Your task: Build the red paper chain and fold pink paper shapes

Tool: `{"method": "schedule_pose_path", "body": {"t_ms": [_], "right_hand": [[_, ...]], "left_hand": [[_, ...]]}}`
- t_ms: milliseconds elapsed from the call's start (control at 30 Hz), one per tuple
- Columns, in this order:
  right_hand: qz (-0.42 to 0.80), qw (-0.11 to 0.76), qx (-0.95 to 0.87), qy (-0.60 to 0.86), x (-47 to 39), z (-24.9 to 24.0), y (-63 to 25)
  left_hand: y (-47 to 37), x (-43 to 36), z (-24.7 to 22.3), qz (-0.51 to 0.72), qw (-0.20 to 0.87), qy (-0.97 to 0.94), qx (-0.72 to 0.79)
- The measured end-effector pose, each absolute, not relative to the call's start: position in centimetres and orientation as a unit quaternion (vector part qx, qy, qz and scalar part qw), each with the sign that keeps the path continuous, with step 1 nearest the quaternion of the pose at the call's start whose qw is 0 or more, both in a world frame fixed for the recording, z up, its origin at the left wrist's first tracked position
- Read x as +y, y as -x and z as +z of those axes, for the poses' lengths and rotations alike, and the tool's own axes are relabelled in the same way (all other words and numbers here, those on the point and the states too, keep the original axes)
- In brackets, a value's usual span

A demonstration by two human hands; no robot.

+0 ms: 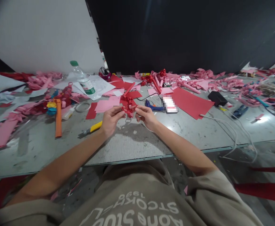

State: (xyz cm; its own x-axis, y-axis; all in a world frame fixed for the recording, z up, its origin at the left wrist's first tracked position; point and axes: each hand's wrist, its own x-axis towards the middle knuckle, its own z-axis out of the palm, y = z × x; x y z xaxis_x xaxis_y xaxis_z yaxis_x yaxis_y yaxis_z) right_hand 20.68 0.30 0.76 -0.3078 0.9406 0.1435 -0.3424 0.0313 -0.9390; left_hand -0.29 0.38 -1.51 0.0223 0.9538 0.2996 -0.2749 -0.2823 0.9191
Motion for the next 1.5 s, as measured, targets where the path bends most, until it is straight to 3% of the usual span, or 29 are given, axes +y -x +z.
{"method": "schedule_pose_path", "body": {"t_ms": [433, 1033, 1500], "right_hand": [[0.612, 0.517, -0.512, 0.309, 0.1, 0.7, -20.0], [0.422, 0.587, -0.603, 0.337, -0.2, 0.4, -19.6], [0.345, 0.577, -0.648, 0.358, -0.5, -0.4, -19.4]], "left_hand": [[0.0, -0.2, -1.5, 0.559, 0.480, -0.588, 0.333], [-0.4, -0.5, -1.2, 0.605, 0.409, -0.574, 0.369], [-0.7, -1.0, -0.9, 0.587, 0.383, -0.605, 0.377]]}}
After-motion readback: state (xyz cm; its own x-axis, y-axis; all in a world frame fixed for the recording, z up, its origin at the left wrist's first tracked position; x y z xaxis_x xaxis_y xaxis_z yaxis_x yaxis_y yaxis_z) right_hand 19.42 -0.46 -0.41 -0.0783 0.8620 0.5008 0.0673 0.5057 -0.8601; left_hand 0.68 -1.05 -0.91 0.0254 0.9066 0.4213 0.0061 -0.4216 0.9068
